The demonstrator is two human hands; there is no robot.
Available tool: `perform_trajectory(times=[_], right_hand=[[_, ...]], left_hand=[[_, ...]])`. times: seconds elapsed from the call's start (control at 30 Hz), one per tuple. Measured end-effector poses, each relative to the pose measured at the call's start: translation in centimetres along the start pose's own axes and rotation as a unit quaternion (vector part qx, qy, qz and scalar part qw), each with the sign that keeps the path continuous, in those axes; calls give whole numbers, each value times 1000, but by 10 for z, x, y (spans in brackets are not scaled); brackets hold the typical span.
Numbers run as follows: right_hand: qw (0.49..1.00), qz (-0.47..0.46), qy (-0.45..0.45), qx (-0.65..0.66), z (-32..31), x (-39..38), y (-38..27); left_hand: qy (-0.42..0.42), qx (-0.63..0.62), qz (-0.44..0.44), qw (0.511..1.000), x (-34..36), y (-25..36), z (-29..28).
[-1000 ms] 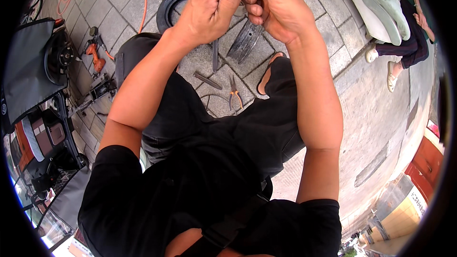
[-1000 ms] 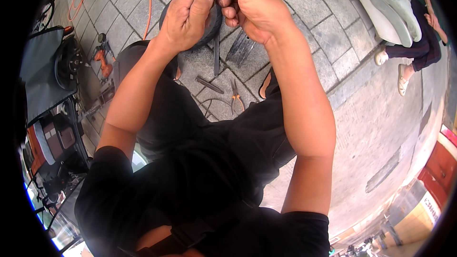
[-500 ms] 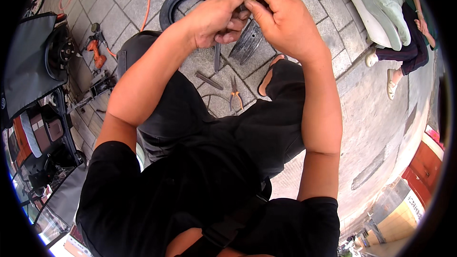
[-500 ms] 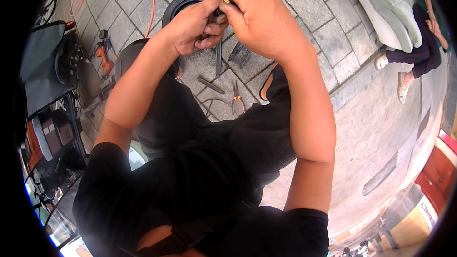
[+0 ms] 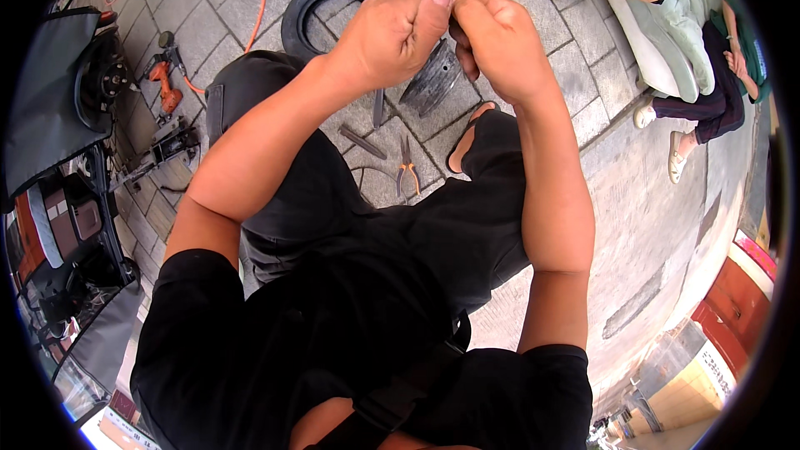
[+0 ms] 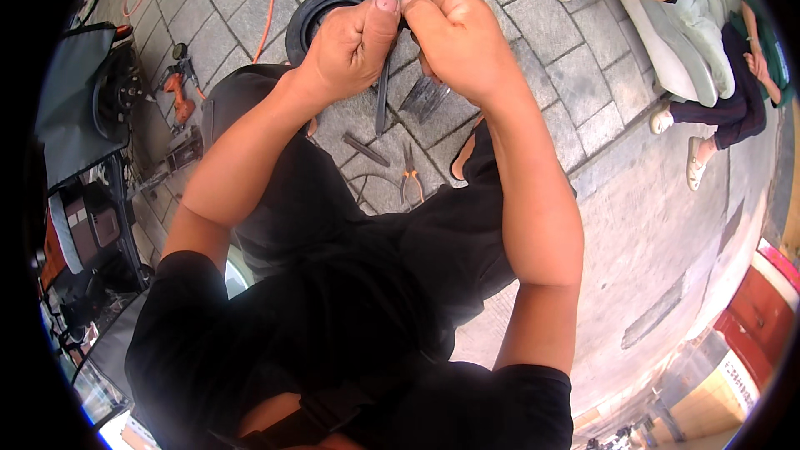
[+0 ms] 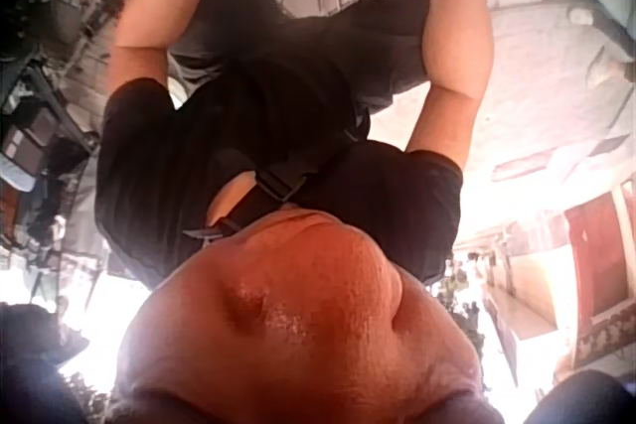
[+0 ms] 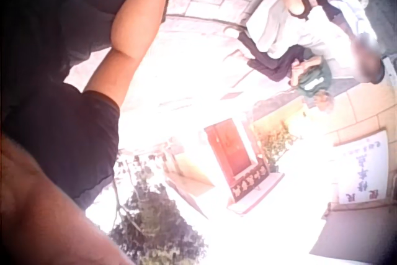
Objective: The person uses pliers to remove a rubber ring from a metal wheel hub, then handles a small cylindrical component and a metal plate, manipulating them by hand. The person works on the ground with tools and parts laid out nearby.
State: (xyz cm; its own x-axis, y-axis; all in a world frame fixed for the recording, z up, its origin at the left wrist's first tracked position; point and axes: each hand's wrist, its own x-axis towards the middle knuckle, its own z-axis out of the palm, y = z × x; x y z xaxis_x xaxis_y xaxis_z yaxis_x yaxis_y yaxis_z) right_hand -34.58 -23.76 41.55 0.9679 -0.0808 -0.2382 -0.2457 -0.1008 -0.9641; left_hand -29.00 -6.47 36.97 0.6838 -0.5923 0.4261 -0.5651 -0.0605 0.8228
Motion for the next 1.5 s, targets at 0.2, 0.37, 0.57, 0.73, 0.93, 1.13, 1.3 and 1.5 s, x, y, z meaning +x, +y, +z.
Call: perform_trajectory(times=[0.2, 0.37, 0.57, 0.73, 0.93, 1.13, 1.3, 1.5], right_hand=[[993, -32, -18, 113, -6, 0, 5], [979, -8, -34, 203, -4, 3, 12], [974, -12, -20, 223, -2, 5, 13], [983, -68, 21, 168, 2, 5, 13], [981, -163, 79, 69, 3, -4, 6], [970, -215, 112, -11, 6, -15, 5], [969, -215, 119, -13, 11, -15, 0], [983, -166, 78, 13, 4, -17, -7]], left_hand=[[-11, -86, 12, 996, -8, -13, 10], [15, -25, 10, 1000, -6, -13, 4], [51, -39, -23, 998, -2, -1, 3], [66, -95, -46, 992, -2, 2, 4], [89, -144, -20, 985, -3, -1, 1], [70, -159, -25, 984, -2, 4, -3], [33, -290, -143, 946, -1, 19, -11], [-5, -347, -187, 919, 0, 18, -19]])
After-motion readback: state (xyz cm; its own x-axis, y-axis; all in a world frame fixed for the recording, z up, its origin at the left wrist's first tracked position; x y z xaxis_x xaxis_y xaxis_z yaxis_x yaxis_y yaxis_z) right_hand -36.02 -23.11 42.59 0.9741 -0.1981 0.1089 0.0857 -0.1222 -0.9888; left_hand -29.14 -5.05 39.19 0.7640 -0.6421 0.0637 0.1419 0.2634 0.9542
